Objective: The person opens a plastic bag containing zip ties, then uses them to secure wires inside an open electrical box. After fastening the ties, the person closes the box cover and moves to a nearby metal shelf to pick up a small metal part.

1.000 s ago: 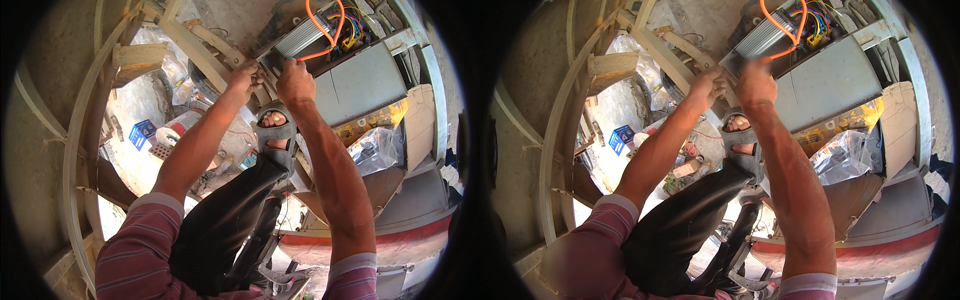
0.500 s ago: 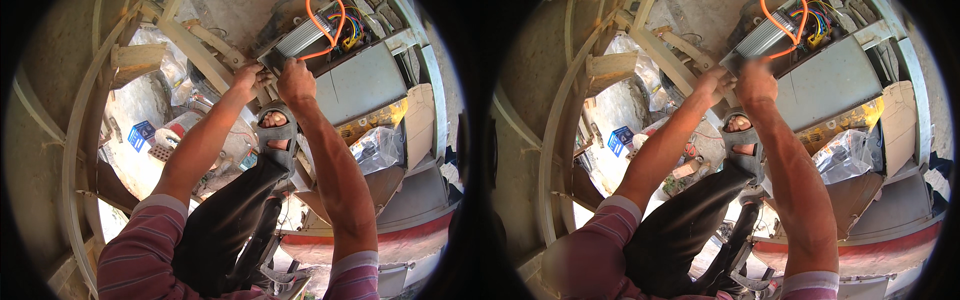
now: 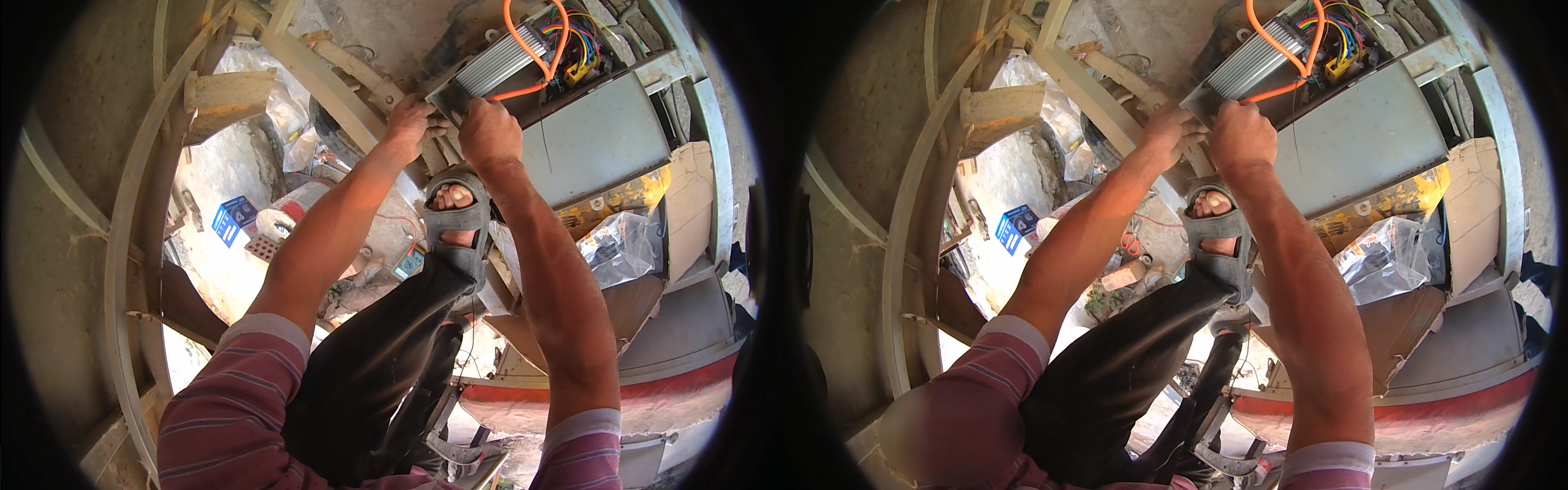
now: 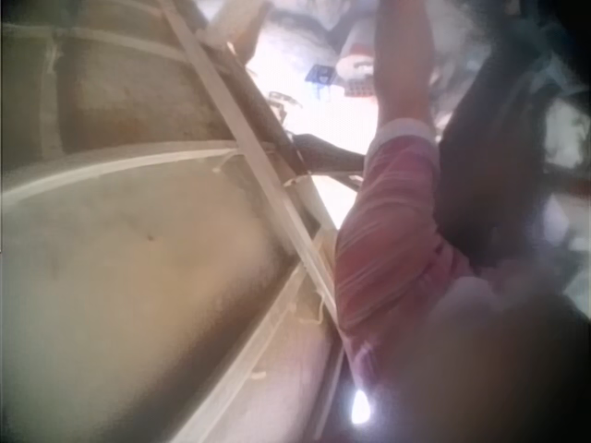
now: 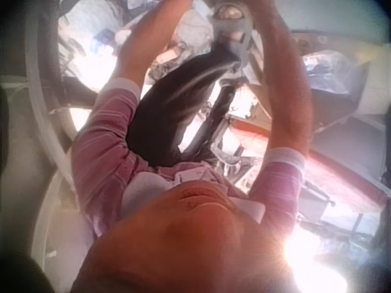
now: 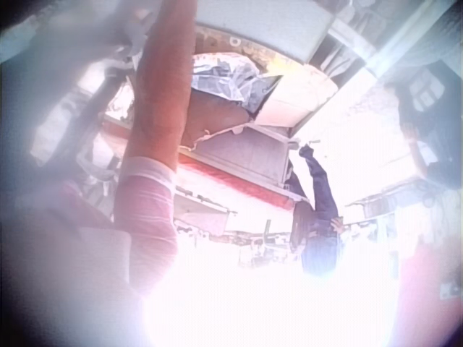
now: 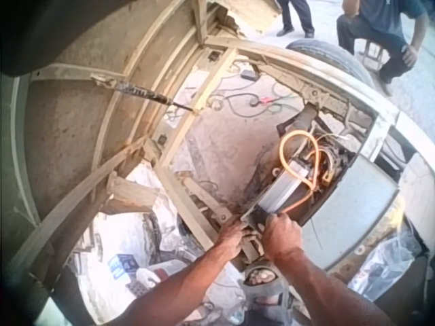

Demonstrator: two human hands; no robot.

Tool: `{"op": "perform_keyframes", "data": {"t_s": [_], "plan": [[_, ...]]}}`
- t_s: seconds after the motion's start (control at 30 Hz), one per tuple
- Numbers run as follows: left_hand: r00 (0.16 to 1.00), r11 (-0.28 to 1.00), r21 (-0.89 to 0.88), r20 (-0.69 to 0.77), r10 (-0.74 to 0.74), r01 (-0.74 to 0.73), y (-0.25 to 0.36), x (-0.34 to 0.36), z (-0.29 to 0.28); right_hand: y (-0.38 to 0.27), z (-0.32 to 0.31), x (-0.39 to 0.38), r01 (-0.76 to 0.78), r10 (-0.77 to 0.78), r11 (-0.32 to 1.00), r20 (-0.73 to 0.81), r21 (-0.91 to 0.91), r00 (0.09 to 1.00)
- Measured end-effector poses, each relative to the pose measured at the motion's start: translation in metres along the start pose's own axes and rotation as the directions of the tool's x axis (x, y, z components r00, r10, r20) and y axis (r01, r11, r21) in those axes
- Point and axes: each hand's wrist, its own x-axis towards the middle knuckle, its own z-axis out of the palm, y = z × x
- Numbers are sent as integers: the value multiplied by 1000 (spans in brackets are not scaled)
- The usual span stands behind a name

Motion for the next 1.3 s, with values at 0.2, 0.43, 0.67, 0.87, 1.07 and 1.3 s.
{"op": "perform_keyframes", "data": {"t_s": [0.2, 0.43, 0.67, 0.87, 1.07, 1.3], "plan": [[996, 988, 131, -32, 88, -83, -4, -6, 0, 8, -8, 12, 86, -89, 996, 112, 34, 990], [992, 979, 178, -54, 116, -104, -10, -9, -1, 19, -9, 27, 275, -256, 959, 216, -61, 942], [993, 975, 199, -51, 107, -95, -11, -6, -5, 55, -53, 35, 473, -474, 880, -5, -39, 881], [992, 979, 178, -64, 108, -95, -6, -9, -7, 62, -73, 30, 453, -443, 879, 94, -149, 891], [989, 981, 162, -91, 121, -105, -3, -11, -6, 71, -88, 10, 534, -534, 845, -68, -14, 843], [988, 982, 159, -103, 116, -99, 0, -14, -2, 88, -105, 6, 636, -664, 743, -106, -209, 740]]}}
